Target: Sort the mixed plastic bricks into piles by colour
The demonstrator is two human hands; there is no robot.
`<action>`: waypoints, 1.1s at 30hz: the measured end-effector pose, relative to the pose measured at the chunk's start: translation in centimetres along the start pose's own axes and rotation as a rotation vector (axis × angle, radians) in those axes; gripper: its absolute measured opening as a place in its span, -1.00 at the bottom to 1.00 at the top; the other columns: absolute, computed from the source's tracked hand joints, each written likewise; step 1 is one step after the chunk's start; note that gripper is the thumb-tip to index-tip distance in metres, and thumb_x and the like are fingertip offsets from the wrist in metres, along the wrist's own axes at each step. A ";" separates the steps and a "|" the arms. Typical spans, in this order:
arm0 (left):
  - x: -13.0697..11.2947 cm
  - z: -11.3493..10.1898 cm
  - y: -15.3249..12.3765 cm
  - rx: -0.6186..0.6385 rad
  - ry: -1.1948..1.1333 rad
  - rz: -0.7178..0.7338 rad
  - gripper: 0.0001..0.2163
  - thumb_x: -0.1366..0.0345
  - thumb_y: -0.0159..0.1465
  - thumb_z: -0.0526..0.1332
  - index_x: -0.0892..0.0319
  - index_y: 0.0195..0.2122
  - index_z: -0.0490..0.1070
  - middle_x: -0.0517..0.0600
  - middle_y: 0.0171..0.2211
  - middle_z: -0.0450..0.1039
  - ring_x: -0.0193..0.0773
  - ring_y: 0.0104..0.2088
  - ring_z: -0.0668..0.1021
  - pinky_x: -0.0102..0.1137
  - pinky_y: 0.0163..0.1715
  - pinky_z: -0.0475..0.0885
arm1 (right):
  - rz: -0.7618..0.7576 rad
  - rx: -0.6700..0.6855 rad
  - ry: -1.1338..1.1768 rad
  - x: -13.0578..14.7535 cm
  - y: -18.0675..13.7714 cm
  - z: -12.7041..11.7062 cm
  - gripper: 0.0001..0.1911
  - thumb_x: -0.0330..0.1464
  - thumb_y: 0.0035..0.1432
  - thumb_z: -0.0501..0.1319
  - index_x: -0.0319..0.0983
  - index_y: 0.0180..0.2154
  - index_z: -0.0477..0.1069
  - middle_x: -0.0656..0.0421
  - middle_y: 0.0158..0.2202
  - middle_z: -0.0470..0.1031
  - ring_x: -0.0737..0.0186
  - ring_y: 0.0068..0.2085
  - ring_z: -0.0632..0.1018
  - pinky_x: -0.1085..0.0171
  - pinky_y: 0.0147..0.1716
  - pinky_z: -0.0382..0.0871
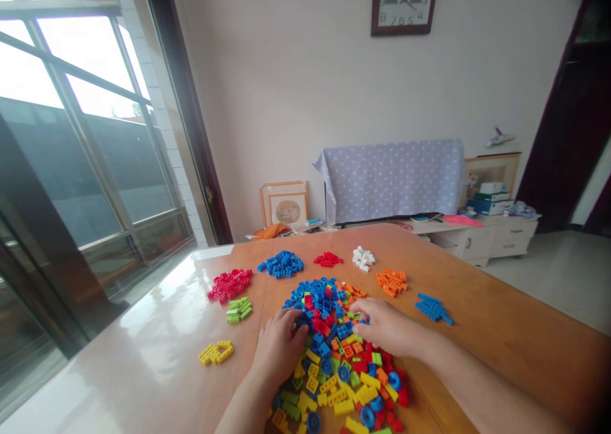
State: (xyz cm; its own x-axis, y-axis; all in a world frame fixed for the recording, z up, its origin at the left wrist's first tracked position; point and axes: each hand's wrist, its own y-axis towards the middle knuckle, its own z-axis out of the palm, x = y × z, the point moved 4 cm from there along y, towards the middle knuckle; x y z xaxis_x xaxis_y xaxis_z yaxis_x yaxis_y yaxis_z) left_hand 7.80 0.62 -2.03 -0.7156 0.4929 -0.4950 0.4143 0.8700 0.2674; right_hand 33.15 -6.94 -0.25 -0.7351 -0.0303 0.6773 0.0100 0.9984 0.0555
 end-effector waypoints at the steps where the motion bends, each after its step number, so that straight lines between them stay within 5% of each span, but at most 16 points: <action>1: 0.0 0.0 0.0 -0.003 -0.011 0.008 -0.70 0.14 0.33 0.15 0.03 0.04 0.49 0.03 0.04 0.50 -0.11 0.00 0.53 -0.34 -0.05 0.39 | 0.001 0.004 0.014 0.4 0.2 0.3 -0.68 -0.27 0.12 0.24 -0.19 -0.07 0.49 0.14 -0.19 0.49 0.29 -0.35 0.51 0.37 -0.40 0.34; 10: -0.6 -0.5 0.0 -0.004 -0.056 0.024 -0.77 0.23 0.38 0.10 0.06 -0.07 0.53 0.02 -0.09 0.54 -0.15 -0.08 0.54 -0.35 -0.05 0.40 | 0.106 0.039 0.312 2.8 1.8 1.1 -0.72 -0.20 0.22 0.15 -0.20 -0.10 0.42 0.12 -0.20 0.56 0.24 -0.35 0.59 0.33 -0.44 0.43; 15: -1.4 -1.2 -0.2 -0.057 -0.052 0.042 -0.76 0.24 0.37 0.12 0.07 -0.04 0.52 0.04 -0.04 0.53 -0.13 -0.04 0.54 -0.31 0.00 0.39 | -0.072 -0.170 0.105 3.4 1.7 1.2 -0.76 -0.25 0.25 0.10 -0.15 -0.14 0.48 0.15 -0.16 0.53 0.22 -0.23 0.56 0.29 -0.27 0.40; 19: -2.9 -1.9 -0.6 -0.070 -0.093 0.089 -0.75 0.24 0.36 0.12 0.05 -0.01 0.52 0.06 0.02 0.51 -0.10 0.03 0.51 -0.27 0.07 0.39 | -0.186 -0.140 -0.141 4.2 0.7 2.4 -0.82 -0.35 0.19 0.14 -0.11 -0.27 0.53 0.19 -0.22 0.50 0.25 -0.23 0.52 0.30 -0.21 0.30; 26: -6.0 -1.6 -2.1 0.056 -0.119 0.203 -0.69 0.16 0.31 0.19 -0.06 0.08 0.48 0.04 0.08 0.48 -0.04 0.09 0.47 -0.18 0.11 0.37 | -0.113 -0.143 -0.224 3.0 0.6 1.7 -0.79 -0.40 0.17 0.11 -0.11 -0.25 0.52 0.20 -0.22 0.51 0.25 -0.24 0.50 0.32 -0.28 0.21; 30: -6.5 -1.0 -2.4 0.108 -0.029 0.233 -0.55 0.12 0.20 0.32 -0.11 0.14 0.44 0.02 0.15 0.43 0.05 0.16 0.41 -0.08 0.17 0.29 | -0.086 -0.159 -0.167 1.5 0.8 0.6 -0.80 -0.40 0.16 0.10 -0.13 -0.28 0.50 0.21 -0.28 0.50 0.26 -0.30 0.48 0.34 -0.31 0.22; 33: -6.5 -0.6 -2.2 0.102 0.021 0.219 -0.63 0.21 0.20 0.31 -0.10 0.06 0.50 0.01 0.10 0.47 0.03 0.11 0.43 -0.08 0.15 0.29 | -0.092 -0.126 -0.161 1.2 0.7 0.7 -0.82 -0.42 0.11 0.12 -0.13 -0.31 0.49 0.22 -0.29 0.51 0.26 -0.29 0.48 0.35 -0.30 0.21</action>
State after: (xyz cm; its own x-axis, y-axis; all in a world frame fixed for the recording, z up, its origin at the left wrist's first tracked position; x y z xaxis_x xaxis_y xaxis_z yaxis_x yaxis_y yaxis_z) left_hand 11.19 -4.50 1.09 -0.6135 0.6705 -0.4172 0.6144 0.7372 0.2812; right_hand 31.77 -6.28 0.13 -0.8353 -0.1033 0.5400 0.0147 0.9776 0.2098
